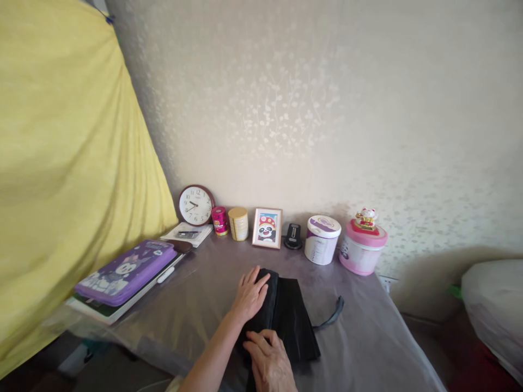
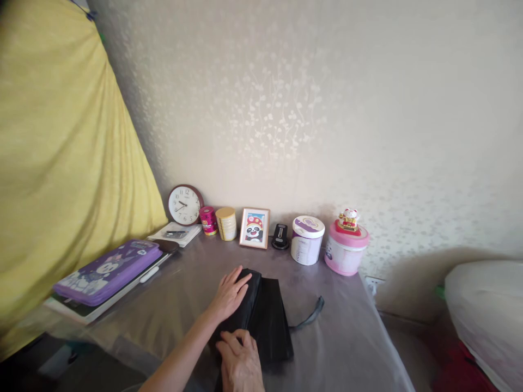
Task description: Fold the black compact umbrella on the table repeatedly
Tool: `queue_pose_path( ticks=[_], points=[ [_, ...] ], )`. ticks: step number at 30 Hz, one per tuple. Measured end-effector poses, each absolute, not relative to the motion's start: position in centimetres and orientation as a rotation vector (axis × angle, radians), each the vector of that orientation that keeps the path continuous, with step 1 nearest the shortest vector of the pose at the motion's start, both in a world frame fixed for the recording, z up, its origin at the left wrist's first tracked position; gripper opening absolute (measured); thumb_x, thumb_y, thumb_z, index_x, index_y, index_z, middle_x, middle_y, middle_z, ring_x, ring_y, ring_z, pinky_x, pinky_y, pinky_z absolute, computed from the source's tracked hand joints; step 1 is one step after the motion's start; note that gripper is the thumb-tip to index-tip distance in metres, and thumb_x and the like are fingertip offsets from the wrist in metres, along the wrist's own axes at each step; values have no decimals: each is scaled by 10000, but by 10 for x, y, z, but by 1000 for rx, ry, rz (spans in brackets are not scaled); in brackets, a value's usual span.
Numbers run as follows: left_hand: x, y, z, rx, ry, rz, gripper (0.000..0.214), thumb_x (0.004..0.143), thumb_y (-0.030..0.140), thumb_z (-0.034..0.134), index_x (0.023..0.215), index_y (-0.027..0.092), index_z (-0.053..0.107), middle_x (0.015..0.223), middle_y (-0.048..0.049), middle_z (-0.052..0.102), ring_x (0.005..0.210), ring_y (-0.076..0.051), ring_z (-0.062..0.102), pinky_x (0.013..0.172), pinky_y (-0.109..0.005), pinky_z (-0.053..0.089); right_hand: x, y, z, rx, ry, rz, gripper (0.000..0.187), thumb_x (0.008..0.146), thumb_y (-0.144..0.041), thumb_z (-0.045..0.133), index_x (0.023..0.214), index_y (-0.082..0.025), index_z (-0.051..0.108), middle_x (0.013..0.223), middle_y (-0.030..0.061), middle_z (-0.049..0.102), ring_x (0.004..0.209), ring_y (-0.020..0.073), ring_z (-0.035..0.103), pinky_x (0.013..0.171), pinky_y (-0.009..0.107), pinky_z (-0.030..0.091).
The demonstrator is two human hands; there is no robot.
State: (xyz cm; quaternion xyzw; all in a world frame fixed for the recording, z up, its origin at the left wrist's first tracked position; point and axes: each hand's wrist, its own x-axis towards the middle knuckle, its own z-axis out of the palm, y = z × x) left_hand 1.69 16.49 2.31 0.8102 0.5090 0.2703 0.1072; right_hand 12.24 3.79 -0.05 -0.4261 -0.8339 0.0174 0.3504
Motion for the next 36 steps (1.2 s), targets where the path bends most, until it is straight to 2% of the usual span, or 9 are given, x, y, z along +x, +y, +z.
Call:
queue_pose_path(
  ticks=[3, 6, 12, 17, 23, 26, 29, 32, 36],
  points=[
    [8, 165, 12, 2240, 1641, 841, 452, 933, 334, 314, 1338, 172, 429, 1366, -151, 464, 1235, -251, 461, 1020, -445, 358, 121, 36, 3, -1130, -2155, 71, 332, 781, -69, 523, 1049, -255, 590, 1143, -22, 653, 921, 211, 553, 749, 304, 473],
    [-6, 150, 0, 2140, 1692, 887, 463, 925, 309, 280, 1314, 110, 433, 1294, -152, 535, 1199, -210, 502, 1005, -367, 394, 121, 35, 5, -1140, -2148, 87, 341, 779, -59, 517, 1046, -256, 591, 1135, -20, 654, 927, 210, 549, 749, 303, 469],
    [-24, 110, -15, 1991, 1722, 1007, 450, 888, 331, 297, 1220, 104, 500, 1221, -147, 593, 1144, -212, 553, 988, -371, 417, 121, 33, 15, -1169, -2189, 141, 363, 761, -32, 512, 1028, -261, 601, 1112, -24, 656, 943, 215, 541, 770, 325, 468],
    [-23, 99, -16, 1861, 1703, 1122, 409, 887, 326, 296, 1140, 113, 538, 1086, -151, 663, 1007, -231, 637, 893, -384, 483, 122, 35, 26, -1158, -2229, 139, 311, 799, -66, 508, 1015, -264, 611, 1092, -20, 663, 929, 218, 549, 761, 343, 494],
    [-23, 99, -11, 1757, 1659, 1223, 363, 888, 274, 278, 1128, 147, 520, 1039, -122, 685, 948, -217, 661, 835, -378, 512, 130, 34, 27, -1064, -2174, 81, 320, 832, -90, 466, 1097, -225, 587, 1315, 71, 519, 1074, 218, 533, 876, 358, 498],
    [-22, 99, -10, 1718, 1668, 1245, 370, 876, 244, 288, 1160, 145, 503, 1055, -125, 680, 958, -219, 658, 834, -384, 514, 137, 42, 30, -1072, -2099, 68, 311, 851, -118, 465, 1112, -239, 584, 1300, 77, 521, 1121, 215, 525, 933, 383, 470],
    [-21, 97, -9, 1694, 1689, 1249, 381, 874, 236, 297, 1190, 147, 491, 1107, -124, 661, 1020, -215, 632, 876, -381, 493, 146, 72, 39, -1122, -2051, 135, 314, 885, -122, 406, 1115, -233, 590, 1250, 76, 557, 1113, 199, 531, 953, 387, 450],
    [-20, 95, -8, 1687, 1713, 1229, 400, 884, 242, 278, 1212, 135, 481, 1165, -130, 631, 1073, -209, 602, 921, -374, 462, 153, 120, 49, -1225, -2070, 265, 313, 870, -117, 409, 1105, -177, 607, 1179, 100, 608, 1122, 218, 527, 1004, 428, 387],
    [-20, 93, -7, 1685, 1733, 1175, 414, 891, 243, 266, 1232, 126, 468, 1149, -130, 638, 1046, -206, 615, 900, -357, 469, 157, 187, 53, -1256, -2114, 373, 320, 817, -104, 464, 1081, -169, 633, 1087, 87, 664, 1046, 218, 577, 963, 403, 417]
  ],
)
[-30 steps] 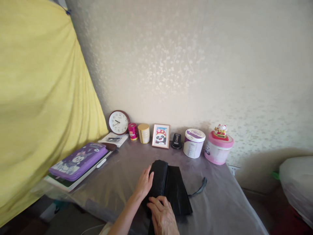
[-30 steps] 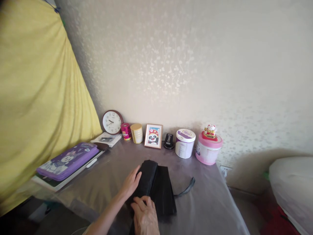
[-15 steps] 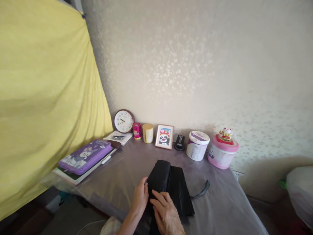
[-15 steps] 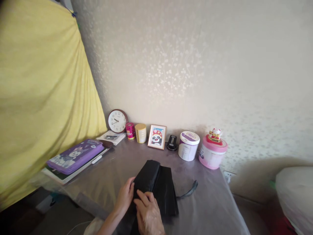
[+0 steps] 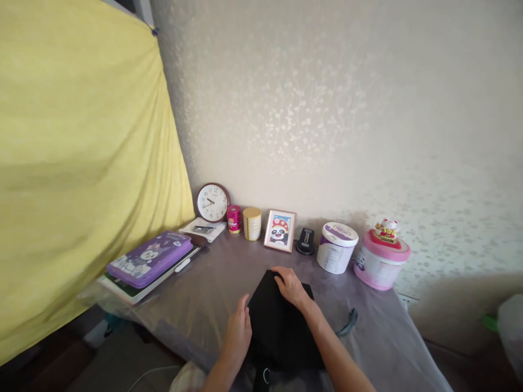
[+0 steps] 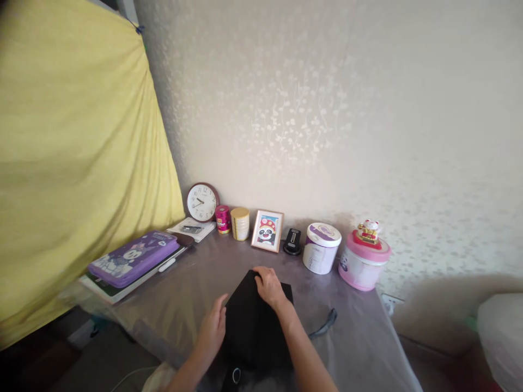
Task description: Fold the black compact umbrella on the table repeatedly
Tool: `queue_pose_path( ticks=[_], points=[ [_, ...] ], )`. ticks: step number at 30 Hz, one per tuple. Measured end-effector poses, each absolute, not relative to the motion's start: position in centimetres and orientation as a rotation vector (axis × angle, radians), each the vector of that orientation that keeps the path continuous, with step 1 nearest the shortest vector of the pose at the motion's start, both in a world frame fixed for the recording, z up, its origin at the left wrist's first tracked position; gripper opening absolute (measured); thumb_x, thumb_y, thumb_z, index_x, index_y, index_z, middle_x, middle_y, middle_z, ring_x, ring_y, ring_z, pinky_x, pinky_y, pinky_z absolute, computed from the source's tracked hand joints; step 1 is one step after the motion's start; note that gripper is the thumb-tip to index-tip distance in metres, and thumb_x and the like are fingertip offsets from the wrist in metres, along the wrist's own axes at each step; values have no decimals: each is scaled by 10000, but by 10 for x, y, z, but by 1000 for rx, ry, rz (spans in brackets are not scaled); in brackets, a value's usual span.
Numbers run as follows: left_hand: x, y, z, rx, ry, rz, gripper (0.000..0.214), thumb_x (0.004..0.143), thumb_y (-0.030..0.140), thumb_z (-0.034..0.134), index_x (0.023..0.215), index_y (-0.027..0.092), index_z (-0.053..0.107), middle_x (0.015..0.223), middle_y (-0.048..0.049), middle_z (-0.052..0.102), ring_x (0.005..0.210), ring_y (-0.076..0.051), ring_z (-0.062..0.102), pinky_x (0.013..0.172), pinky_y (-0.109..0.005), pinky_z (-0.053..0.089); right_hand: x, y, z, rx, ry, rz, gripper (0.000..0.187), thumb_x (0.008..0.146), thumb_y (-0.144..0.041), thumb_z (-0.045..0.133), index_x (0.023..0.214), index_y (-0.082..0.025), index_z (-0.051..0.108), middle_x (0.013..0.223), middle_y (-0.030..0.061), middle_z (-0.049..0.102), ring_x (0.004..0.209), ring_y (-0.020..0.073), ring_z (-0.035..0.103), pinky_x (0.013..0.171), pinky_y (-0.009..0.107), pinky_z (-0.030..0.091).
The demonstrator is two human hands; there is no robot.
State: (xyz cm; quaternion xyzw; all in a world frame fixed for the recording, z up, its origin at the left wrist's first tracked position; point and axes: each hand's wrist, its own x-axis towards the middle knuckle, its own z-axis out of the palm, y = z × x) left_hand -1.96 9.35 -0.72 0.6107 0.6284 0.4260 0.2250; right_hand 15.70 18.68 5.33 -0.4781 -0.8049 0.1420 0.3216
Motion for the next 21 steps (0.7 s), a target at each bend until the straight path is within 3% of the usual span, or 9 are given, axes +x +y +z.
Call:
queue_pose_path(
  ticks=[9, 15, 21],
  points=[
    [-20, 91, -1, 1665, 1766, 1070, 435, 902, 252, 235, 1267, 114, 426, 1163, -139, 627, 1067, -209, 603, 897, -340, 464, 158, 250, 45, -1252, -2256, 747, 113, 842, -213, 584, 886, -153, 668, 934, 29, 691, 870, 168, 642, 807, 339, 506],
    [-20, 92, -2, 1686, 1795, 997, 449, 904, 234, 214, 1284, 100, 413, 1178, -149, 618, 1073, -198, 596, 892, -308, 454, 151, 251, 36, -1310, -2229, 732, 206, 892, -322, 555, 971, -140, 610, 997, 41, 634, 901, 174, 614, 805, 384, 501],
    [-20, 86, -10, 1766, 1861, 753, 476, 903, 232, 252, 1355, 128, 364, 929, -134, 704, 838, -237, 673, 702, -319, 485, 142, 236, 28, -1430, -2173, 626, 216, 900, -331, 538, 1012, -156, 598, 1032, 48, 619, 908, 173, 603, 815, 389, 493]
  ],
)
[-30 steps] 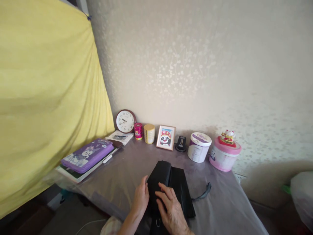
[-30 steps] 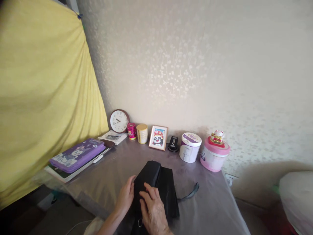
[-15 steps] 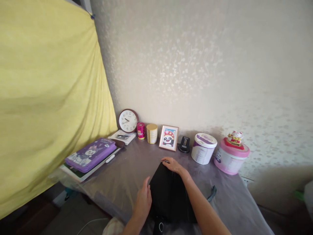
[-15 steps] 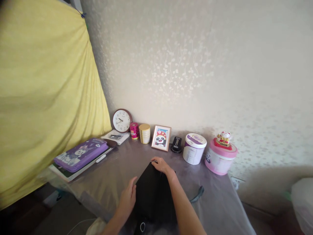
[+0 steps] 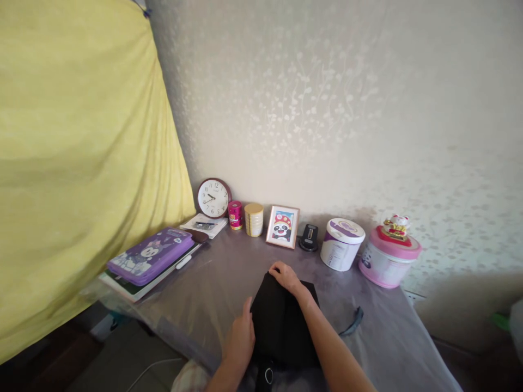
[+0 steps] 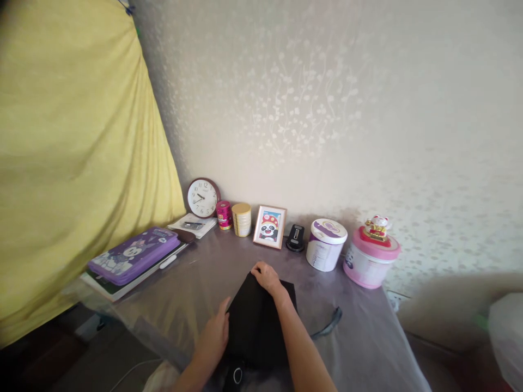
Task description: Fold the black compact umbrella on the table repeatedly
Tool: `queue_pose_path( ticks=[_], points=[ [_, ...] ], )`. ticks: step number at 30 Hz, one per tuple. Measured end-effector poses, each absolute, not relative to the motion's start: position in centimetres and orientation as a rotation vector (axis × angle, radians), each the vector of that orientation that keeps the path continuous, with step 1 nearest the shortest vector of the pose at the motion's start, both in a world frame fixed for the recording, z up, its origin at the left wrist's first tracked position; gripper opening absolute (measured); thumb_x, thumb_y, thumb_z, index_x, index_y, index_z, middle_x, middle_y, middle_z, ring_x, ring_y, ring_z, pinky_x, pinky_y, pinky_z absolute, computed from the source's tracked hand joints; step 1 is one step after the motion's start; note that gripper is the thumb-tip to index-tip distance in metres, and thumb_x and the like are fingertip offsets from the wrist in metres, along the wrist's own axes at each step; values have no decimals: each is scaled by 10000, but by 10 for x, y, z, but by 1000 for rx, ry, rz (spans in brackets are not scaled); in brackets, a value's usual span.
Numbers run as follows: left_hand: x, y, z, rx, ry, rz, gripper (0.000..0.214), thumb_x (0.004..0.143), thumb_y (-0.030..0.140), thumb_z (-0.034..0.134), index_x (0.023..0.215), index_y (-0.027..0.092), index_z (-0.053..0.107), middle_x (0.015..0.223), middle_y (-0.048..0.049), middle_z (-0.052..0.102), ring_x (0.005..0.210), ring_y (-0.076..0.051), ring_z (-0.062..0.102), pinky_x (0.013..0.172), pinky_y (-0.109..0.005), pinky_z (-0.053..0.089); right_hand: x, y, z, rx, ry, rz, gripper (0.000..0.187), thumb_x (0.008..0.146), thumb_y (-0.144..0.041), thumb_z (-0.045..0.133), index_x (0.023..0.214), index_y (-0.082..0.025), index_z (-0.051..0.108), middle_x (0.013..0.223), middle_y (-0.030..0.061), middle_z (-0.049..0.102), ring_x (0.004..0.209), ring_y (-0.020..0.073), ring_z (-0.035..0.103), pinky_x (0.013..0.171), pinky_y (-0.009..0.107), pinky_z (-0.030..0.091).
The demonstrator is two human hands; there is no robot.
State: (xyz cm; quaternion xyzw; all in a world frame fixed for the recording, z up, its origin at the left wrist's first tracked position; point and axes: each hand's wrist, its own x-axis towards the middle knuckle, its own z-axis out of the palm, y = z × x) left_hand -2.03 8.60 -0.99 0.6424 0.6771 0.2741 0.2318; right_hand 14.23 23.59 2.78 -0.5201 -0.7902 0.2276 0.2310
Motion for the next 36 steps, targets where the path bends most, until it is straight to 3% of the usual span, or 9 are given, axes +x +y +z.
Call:
queue_pose_path(
  ticks=[5, 10, 15, 17, 20, 24, 28, 32, 36],
  points=[
    [-25, 80, -4, 1848, 1911, 555, 461, 877, 200, 314, 1322, 173, 432, 831, -102, 708, 758, -242, 675, 630, -312, 478, 142, 229, 29, -1480, -2160, 591, 205, 898, -341, 538, 959, -158, 610, 987, 39, 628, 899, 169, 601, 821, 385, 483],
    [-28, 81, 23, 1974, 1998, 535, 465, 850, 138, 307, 1279, 120, 486, 1118, -182, 602, 1008, -300, 590, 834, -428, 447, 140, 228, 31, -1515, -2170, 572, 213, 895, -347, 542, 966, -157, 606, 965, 35, 628, 881, 168, 604, 801, 377, 488],
    [-3, 79, 30, 2278, 1633, 813, 413, 935, 291, 290, 1285, 223, 498, 1338, -76, 499, 1250, -232, 425, 1058, -416, 319, 138, 229, 29, -1535, -2199, 532, 213, 899, -341, 538, 972, -153, 604, 973, 37, 628, 869, 163, 608, 790, 372, 497],
    [8, 74, 20, 2307, 1549, 783, 421, 926, 344, 348, 1330, 281, 446, 1441, -39, 386, 1322, -264, 334, 1075, -482, 287, 139, 229, 28, -1538, -2206, 507, 214, 899, -344, 537, 964, -151, 605, 961, 35, 629, 853, 159, 610, 778, 365, 500],
    [18, 65, 2, 2267, 1558, 736, 481, 914, 347, 377, 1391, 300, 342, 1498, -17, 259, 1364, -278, 249, 1062, -485, 310, 140, 228, 28, -1527, -2208, 455, 204, 899, -339, 535, 929, -151, 607, 913, 24, 633, 814, 149, 608, 755, 347, 496],
    [20, 57, -8, 2217, 1635, 694, 531, 910, 338, 356, 1425, 237, 272, 1505, -34, 212, 1372, -273, 224, 1055, -464, 329, 136, 219, 36, -1480, -2180, 317, 141, 899, -244, 507, 843, -189, 625, 884, 40, 650, 847, 165, 586, 776, 315, 442],
    [24, 56, -9, 2190, 1703, 646, 561, 892, 313, 343, 1419, 129, 287, 1493, -86, 226, 1370, -277, 226, 1065, -452, 323, 133, 189, 48, -1339, -2189, 174, 227, 935, -241, 418, 866, -193, 629, 961, 74, 642, 954, 192, 545, 869, 331, 378],
    [27, 56, -14, 2174, 1727, 660, 585, 884, 321, 337, 1404, 55, 297, 1490, -155, 219, 1360, -282, 244, 1074, -440, 315, 137, 162, 44, -1137, -2339, 177, 253, 932, -281, 447, 805, -198, 650, 846, 30, 665, 912, 157, 565, 878, 288, 381],
    [28, 54, -15, 2128, 1783, 653, 602, 886, 348, 336, 1397, 32, 299, 1474, -212, 240, 1341, -298, 287, 1059, -444, 327, 140, 176, 33, -1092, -2394, 202, 186, 899, -207, 506, 835, -234, 678, 918, -3, 698, 1043, 145, 550, 988, 312, 312]
  ],
)
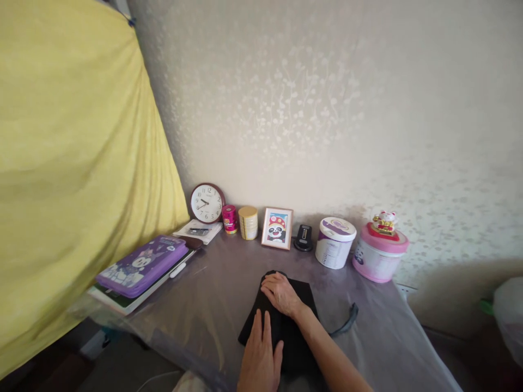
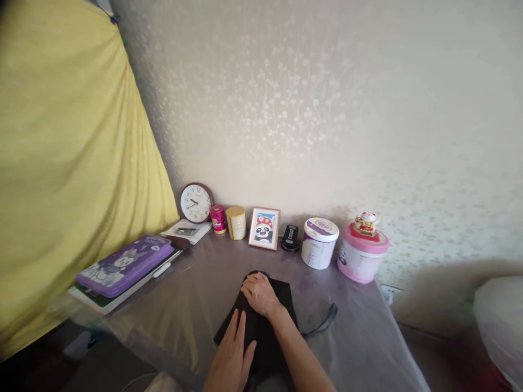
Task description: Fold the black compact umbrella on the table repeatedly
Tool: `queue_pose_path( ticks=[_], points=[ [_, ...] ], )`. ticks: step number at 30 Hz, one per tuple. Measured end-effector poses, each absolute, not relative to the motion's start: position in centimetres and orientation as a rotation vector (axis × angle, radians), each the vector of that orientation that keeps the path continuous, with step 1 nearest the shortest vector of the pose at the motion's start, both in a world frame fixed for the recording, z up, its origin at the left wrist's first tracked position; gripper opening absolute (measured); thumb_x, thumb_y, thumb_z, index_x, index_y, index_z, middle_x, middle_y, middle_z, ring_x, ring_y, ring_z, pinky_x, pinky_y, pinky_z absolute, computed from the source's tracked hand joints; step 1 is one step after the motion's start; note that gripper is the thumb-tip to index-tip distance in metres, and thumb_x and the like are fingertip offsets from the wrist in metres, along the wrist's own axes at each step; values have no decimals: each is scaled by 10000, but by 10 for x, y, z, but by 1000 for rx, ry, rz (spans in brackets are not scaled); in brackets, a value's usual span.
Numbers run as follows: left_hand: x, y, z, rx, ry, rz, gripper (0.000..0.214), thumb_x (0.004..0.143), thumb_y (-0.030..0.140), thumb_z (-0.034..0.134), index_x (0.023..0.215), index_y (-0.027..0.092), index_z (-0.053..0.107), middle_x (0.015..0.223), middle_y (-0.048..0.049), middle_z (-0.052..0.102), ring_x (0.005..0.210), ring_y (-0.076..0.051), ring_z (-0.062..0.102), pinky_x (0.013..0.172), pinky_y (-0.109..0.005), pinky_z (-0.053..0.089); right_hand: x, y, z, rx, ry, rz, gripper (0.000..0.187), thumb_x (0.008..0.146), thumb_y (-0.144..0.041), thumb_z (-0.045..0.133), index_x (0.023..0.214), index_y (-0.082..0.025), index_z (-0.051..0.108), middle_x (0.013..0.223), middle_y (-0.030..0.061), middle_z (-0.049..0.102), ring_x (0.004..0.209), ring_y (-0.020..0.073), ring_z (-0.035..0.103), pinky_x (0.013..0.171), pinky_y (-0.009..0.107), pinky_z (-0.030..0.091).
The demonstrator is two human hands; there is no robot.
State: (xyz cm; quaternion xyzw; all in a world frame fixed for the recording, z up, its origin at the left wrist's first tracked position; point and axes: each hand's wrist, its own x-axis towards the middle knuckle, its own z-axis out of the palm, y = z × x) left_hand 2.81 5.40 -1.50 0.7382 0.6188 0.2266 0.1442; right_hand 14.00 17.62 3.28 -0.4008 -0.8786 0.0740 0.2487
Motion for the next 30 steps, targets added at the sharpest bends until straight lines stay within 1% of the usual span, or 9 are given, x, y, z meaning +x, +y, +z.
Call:
queue_pose_path(
  ticks=[5, 8, 10, 12, 15, 18, 21, 24, 30],
  points=[
    [25, 49, -11, 2095, 1813, 546, 647, 893, 406, 325, 1412, 26, 257, 1448, -249, 282, 1314, -316, 342, 1016, -432, 373, 139, 215, 35, -1327, -2202, 213, 173, 883, -196, 527, 793, -194, 675, 918, 49, 700, 999, 188, 588, 932, 382, 386],
    [23, 48, -11, 2121, 1833, 509, 619, 909, 375, 280, 1415, 20, 244, 1440, -248, 303, 1306, -305, 361, 999, -417, 389, 154, 217, 41, -1447, -2006, 206, 183, 899, -242, 500, 910, -153, 660, 1026, 78, 670, 1025, 197, 582, 935, 401, 397],
    [24, 47, -11, 2161, 1863, 528, 600, 916, 359, 258, 1413, 23, 249, 1432, -236, 330, 1301, -292, 373, 997, -403, 391, 174, 206, 42, -1492, -1870, 202, 239, 893, -235, 458, 996, -140, 652, 1107, 103, 646, 1089, 212, 555, 969, 372, 374],
    [24, 45, -11, 2204, 1892, 551, 587, 922, 353, 233, 1411, 28, 256, 1423, -223, 355, 1291, -277, 393, 992, -389, 395, 198, 186, 38, -1538, -1734, 212, 282, 856, -253, 459, 1033, -138, 646, 1111, 123, 647, 1088, 232, 561, 984, 373, 372],
    [25, 44, -8, 2228, 1913, 540, 583, 929, 351, 190, 1411, 29, 253, 1406, -221, 383, 1264, -265, 432, 963, -370, 421, 228, 144, 27, -1590, -1561, 276, 364, 830, -349, 442, 1039, -124, 638, 1033, 152, 674, 967, 260, 631, 858, 393, 477],
    [25, 43, -5, 2218, 1918, 511, 589, 928, 354, 191, 1411, 23, 249, 1399, -227, 390, 1256, -266, 442, 957, -362, 425, 241, 101, 14, -1588, -1455, 364, 422, 819, -445, 431, 1019, -140, 642, 937, 129, 706, 831, 244, 677, 726, 344, 533],
    [24, 43, -2, 2236, 1904, 489, 594, 930, 359, 180, 1412, 16, 240, 1410, -232, 371, 1270, -265, 425, 967, -362, 418, 238, 69, 6, -1599, -1309, 502, 465, 772, -512, 491, 1027, -148, 631, 853, 100, 710, 769, 240, 678, 691, 332, 532],
    [24, 43, -1, 2237, 1902, 457, 598, 931, 363, 175, 1412, 14, 238, 1414, -236, 362, 1270, -267, 424, 972, -366, 417, 228, 48, 4, -1636, -1346, 573, 471, 787, -512, 494, 1077, -157, 599, 831, 71, 696, 748, 223, 669, 673, 314, 518],
    [24, 43, -1, 2211, 1878, 473, 609, 930, 371, 182, 1415, 5, 221, 1423, -247, 338, 1284, -273, 403, 980, -359, 408, 211, 22, 7, -1851, -1627, 262, 415, 839, -439, 469, 1140, -172, 568, 804, 60, 689, 689, 233, 662, 631, 334, 497]
  ],
)
